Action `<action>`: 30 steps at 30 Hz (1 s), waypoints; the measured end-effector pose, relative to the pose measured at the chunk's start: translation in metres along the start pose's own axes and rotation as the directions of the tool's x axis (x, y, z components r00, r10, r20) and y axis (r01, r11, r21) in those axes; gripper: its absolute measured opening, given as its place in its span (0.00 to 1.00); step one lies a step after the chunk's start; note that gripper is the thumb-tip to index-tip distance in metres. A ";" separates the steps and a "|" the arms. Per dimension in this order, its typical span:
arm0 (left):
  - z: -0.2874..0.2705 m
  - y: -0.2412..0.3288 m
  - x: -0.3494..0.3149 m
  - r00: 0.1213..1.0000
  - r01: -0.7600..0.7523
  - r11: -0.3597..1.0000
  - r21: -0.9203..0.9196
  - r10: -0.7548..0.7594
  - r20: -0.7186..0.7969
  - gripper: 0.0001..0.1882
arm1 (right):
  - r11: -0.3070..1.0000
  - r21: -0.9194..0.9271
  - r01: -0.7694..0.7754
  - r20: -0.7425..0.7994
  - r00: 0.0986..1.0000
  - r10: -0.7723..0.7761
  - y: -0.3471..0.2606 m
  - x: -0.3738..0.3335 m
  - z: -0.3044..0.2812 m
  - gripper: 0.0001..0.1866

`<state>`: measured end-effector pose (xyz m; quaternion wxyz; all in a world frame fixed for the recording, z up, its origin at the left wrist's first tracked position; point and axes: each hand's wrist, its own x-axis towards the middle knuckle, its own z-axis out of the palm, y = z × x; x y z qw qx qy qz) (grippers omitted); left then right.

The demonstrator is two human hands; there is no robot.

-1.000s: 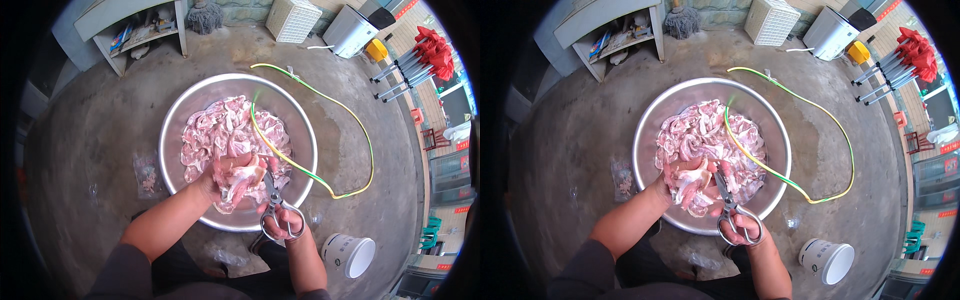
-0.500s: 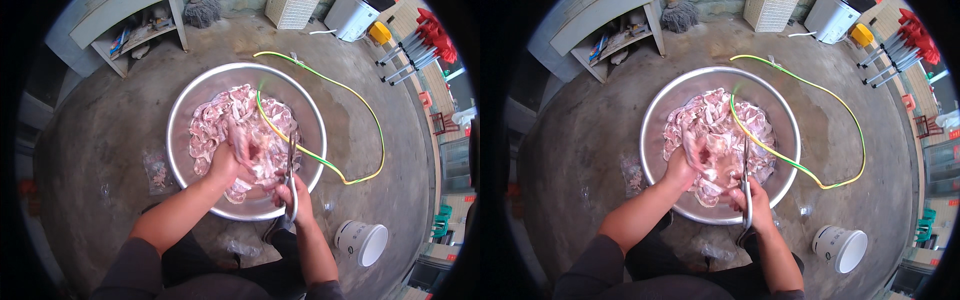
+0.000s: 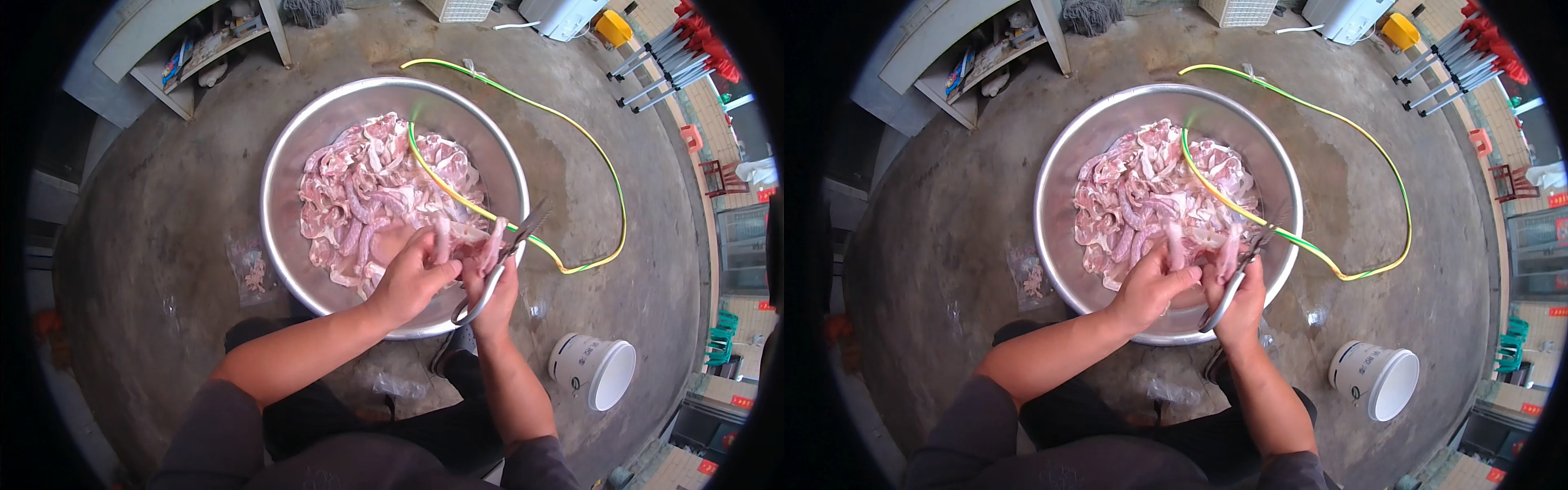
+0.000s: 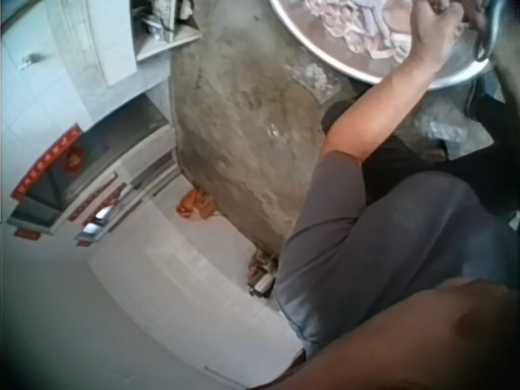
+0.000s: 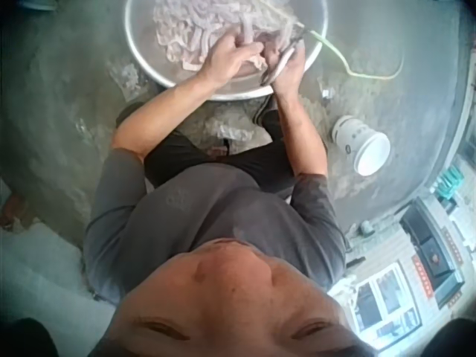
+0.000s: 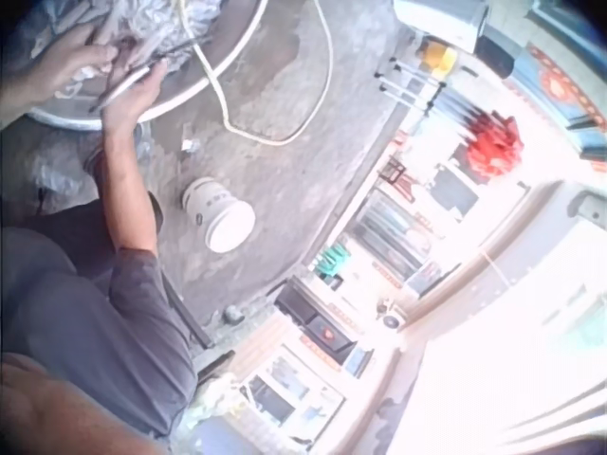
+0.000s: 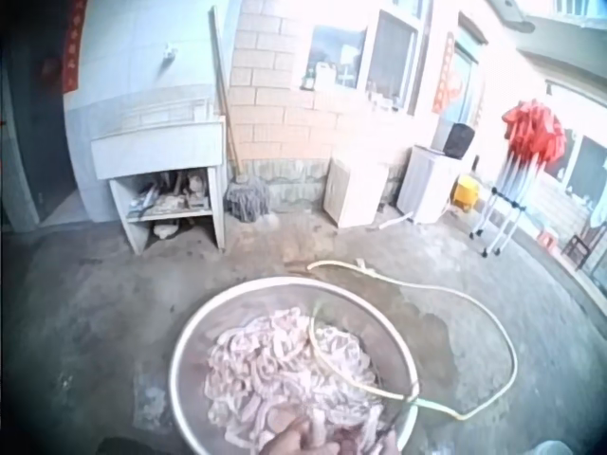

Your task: The person uses kitchen shears to trim fat and connective tissue from pieces of raw meat in a large metal bowl. They pick up individual pieces, cut away excess parts, and return the trimmed meat to the bowl.

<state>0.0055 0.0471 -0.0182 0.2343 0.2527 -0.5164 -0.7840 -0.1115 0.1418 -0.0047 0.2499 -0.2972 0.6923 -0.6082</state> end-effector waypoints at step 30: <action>-0.444 -0.046 -0.114 0.596 0.767 -0.185 0.614 -0.148 -0.789 0.22 | 0.986 0.020 -0.165 0.173 0.972 0.159 0.012 -0.016 -0.021 0.16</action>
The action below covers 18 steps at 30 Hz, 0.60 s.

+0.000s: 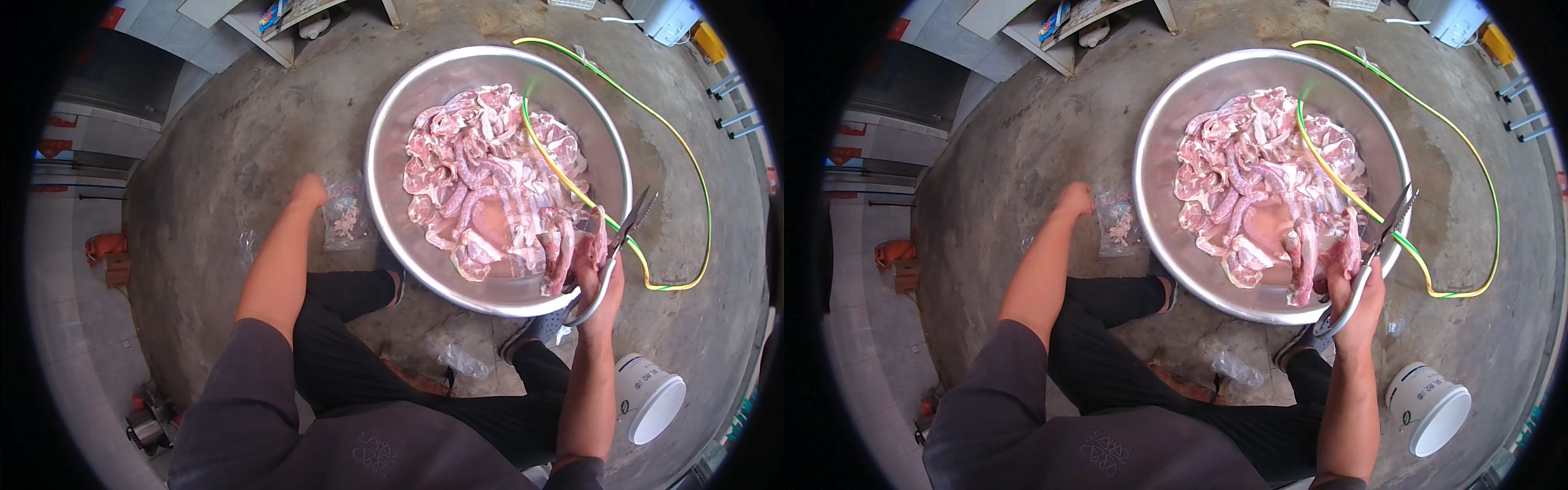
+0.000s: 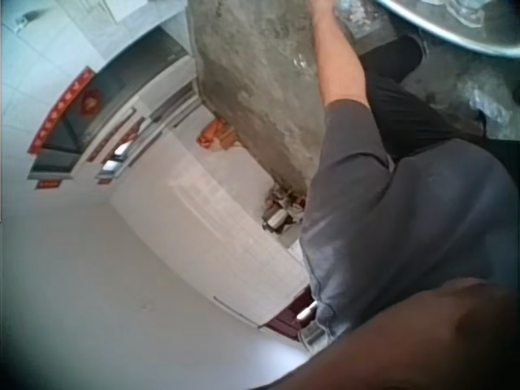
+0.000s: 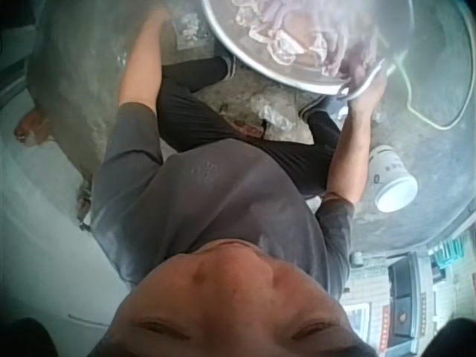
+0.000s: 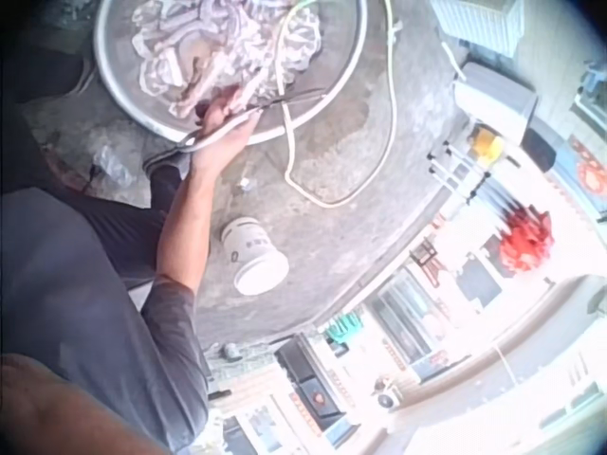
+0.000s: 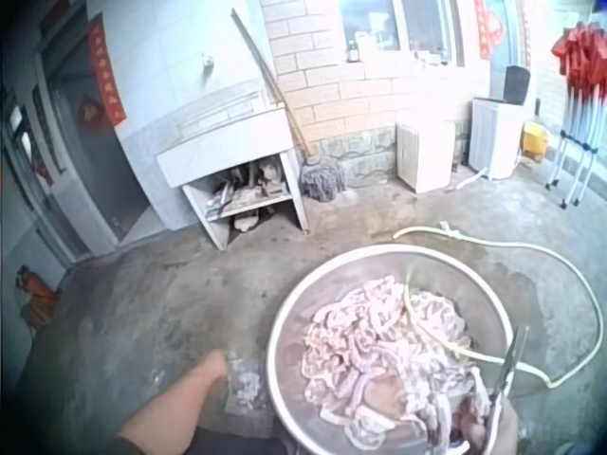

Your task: The person uses kitchen shears to trim fat and connective tissue from pieces of raw meat in a large metal bowl. They pick up individual pieces, cut away excess parts, and return the trimmed meat to the bowl.

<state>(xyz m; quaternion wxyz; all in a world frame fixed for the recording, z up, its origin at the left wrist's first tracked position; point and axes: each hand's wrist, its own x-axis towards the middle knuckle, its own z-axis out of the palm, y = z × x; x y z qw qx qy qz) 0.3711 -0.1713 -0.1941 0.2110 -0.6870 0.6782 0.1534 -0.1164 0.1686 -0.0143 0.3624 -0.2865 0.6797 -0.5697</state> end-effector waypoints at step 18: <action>-0.046 0.086 -0.050 0.984 -0.122 0.980 -0.158 0.098 -0.151 0.20 | 0.995 0.077 0.060 -0.036 0.998 -0.057 0.001 0.000 -0.002 0.13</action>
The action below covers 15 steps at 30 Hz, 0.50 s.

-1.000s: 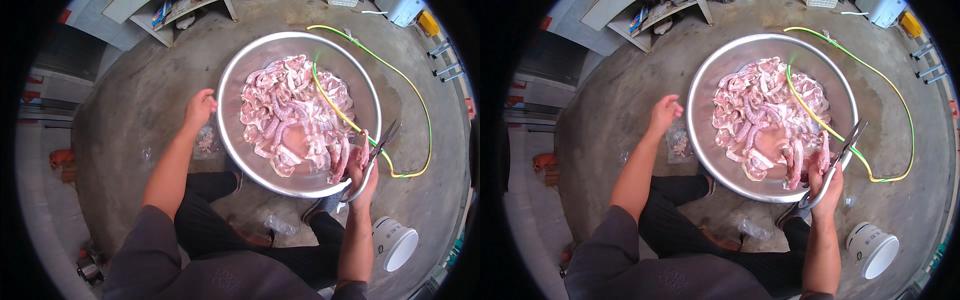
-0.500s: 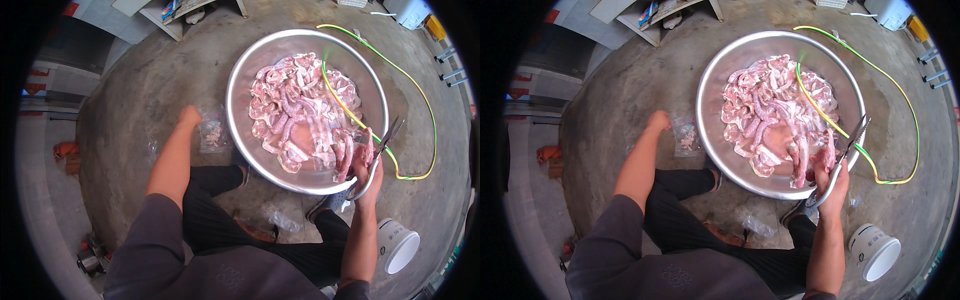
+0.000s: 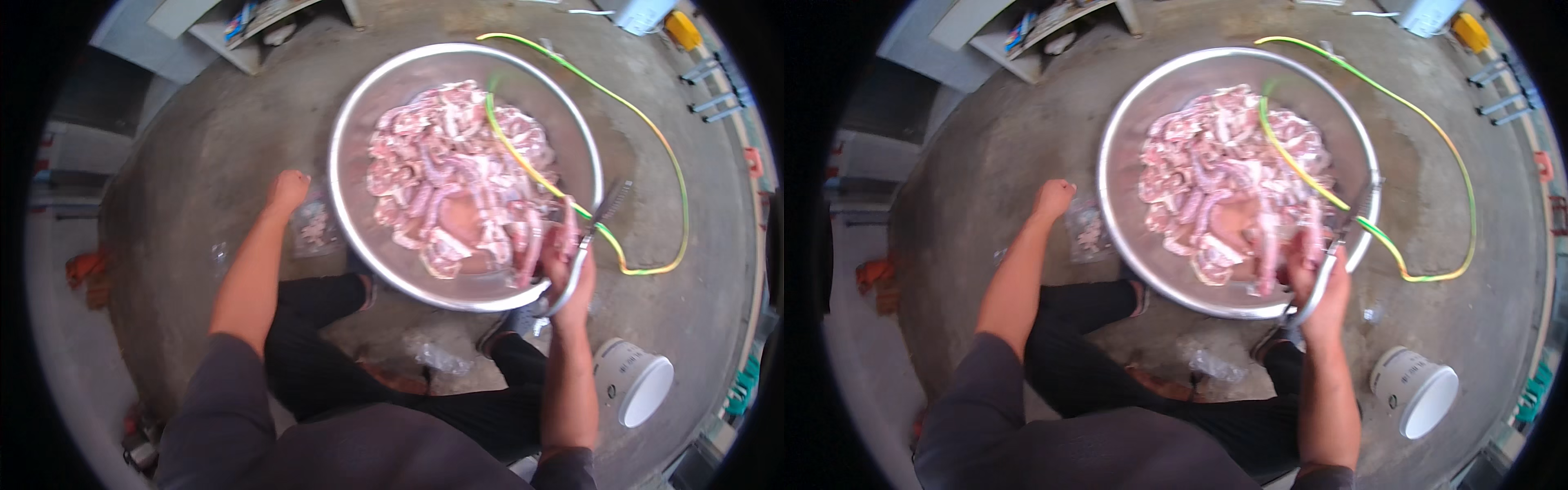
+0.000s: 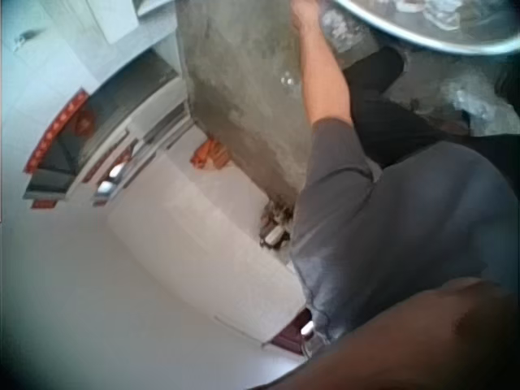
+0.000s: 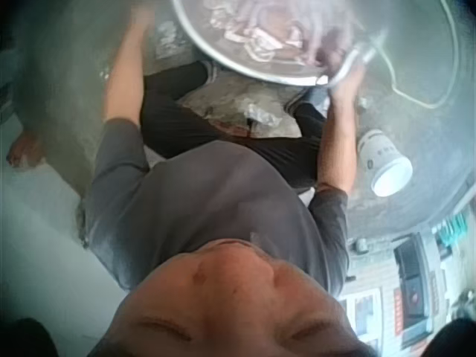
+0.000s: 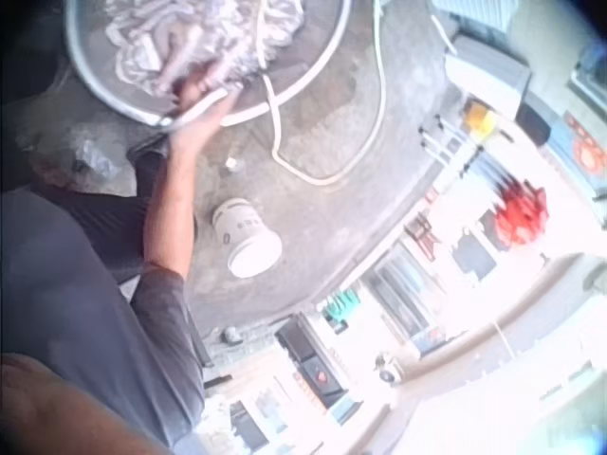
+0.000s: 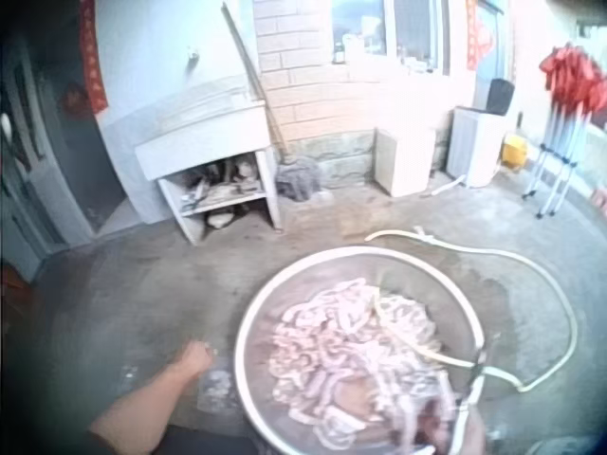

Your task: The person uses kitchen shears to trim fat and connective tissue from pieces of raw meat in a large metal bowl. They pick up individual pieces, cut away excess parts, and return the trimmed meat to the bowl.

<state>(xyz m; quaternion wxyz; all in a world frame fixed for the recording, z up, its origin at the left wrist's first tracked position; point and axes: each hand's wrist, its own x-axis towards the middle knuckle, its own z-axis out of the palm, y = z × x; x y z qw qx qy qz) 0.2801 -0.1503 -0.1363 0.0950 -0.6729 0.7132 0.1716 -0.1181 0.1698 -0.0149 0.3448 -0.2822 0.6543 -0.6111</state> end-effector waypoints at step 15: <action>-0.032 0.240 -0.182 0.613 -0.429 0.296 -0.854 0.790 -0.034 0.26 | 0.985 -0.156 0.080 0.046 0.996 -0.074 -0.002 0.004 0.029 0.21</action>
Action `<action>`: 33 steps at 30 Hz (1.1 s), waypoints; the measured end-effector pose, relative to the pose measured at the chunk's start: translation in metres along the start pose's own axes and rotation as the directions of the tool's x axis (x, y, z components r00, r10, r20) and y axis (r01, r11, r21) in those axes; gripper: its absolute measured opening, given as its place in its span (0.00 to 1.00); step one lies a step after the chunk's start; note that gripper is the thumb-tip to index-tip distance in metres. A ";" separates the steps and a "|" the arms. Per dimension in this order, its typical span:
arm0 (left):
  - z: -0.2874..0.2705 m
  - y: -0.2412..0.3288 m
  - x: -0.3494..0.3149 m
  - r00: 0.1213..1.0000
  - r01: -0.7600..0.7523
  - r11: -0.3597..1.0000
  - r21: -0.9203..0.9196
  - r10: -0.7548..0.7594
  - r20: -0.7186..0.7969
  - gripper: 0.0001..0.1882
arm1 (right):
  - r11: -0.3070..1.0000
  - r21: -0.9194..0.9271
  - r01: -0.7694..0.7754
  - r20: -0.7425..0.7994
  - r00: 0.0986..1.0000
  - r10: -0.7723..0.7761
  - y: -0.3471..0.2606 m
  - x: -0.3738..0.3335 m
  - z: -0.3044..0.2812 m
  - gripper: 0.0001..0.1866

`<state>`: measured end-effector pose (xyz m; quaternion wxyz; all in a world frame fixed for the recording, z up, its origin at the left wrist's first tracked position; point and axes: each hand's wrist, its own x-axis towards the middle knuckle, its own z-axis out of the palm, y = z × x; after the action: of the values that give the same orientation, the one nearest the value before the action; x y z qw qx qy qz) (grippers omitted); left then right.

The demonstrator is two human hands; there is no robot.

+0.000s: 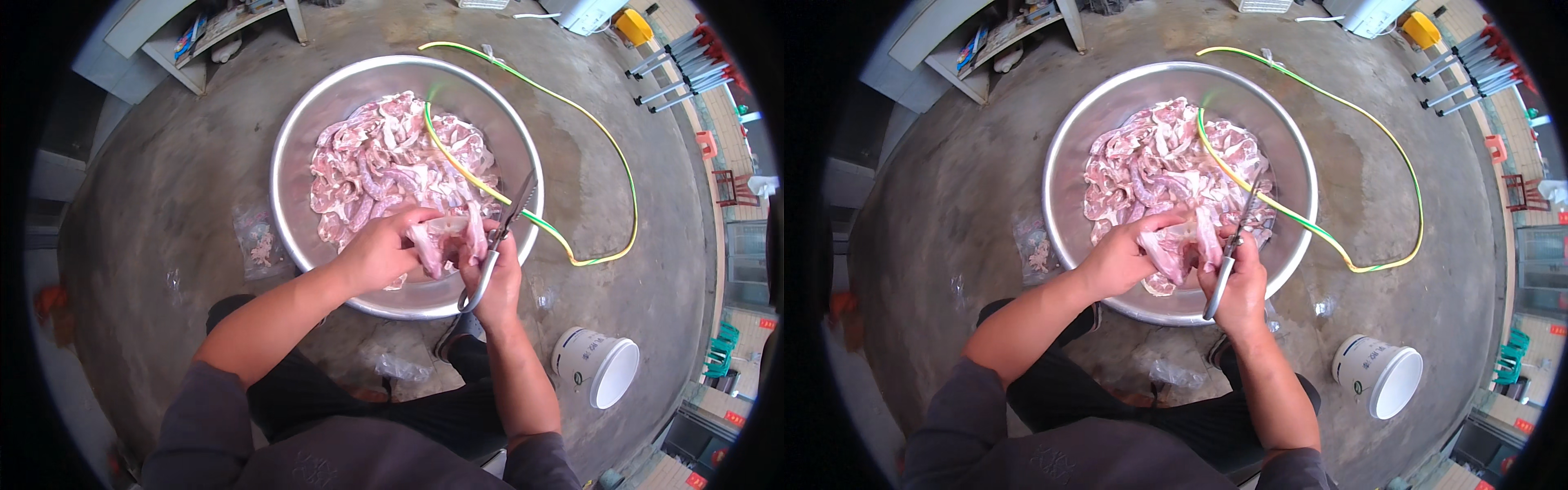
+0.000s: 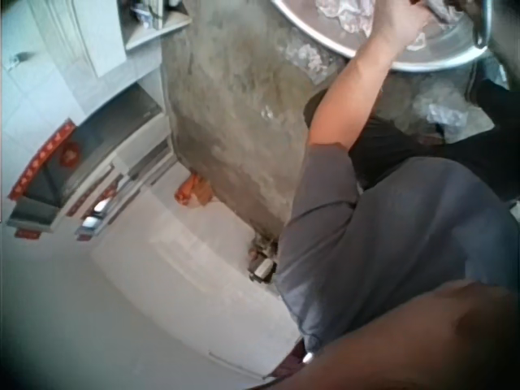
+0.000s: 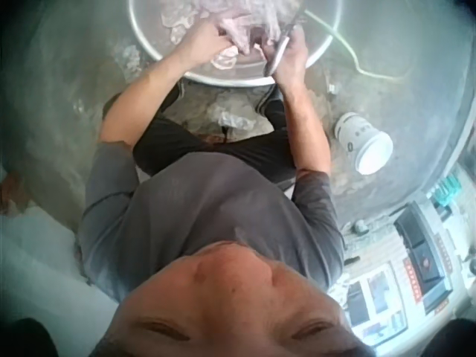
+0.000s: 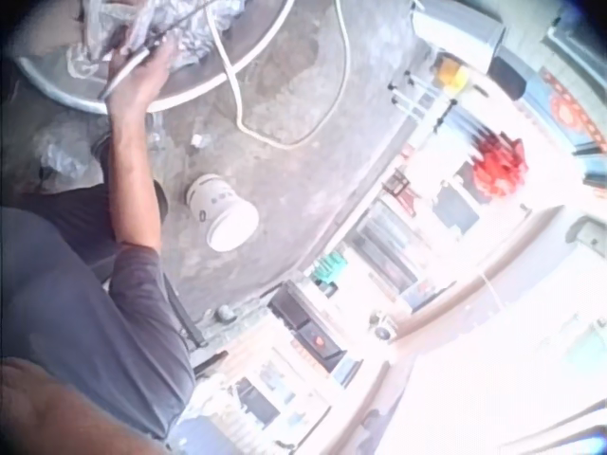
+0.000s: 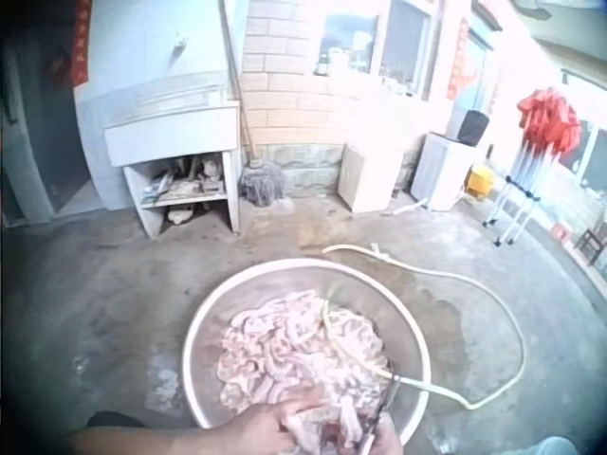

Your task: The person uses kitchen shears to trim fat and connective tissue from pieces of raw meat in a large metal bowl. They pick up individual pieces, cut away excess parts, and return the trimmed meat to the bowl.

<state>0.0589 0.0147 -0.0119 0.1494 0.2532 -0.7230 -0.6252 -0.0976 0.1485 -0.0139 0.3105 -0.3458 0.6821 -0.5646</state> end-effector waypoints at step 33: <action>0.012 0.033 0.030 0.742 -0.590 0.513 0.623 0.649 0.168 0.36 | 0.803 0.391 -0.449 0.270 0.890 0.367 -0.016 0.024 -0.035 0.14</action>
<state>0.0213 0.0110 0.0154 0.2976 0.0400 -0.9252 -0.2322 -0.1379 0.1459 0.0068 0.5561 -0.1602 0.5624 -0.5906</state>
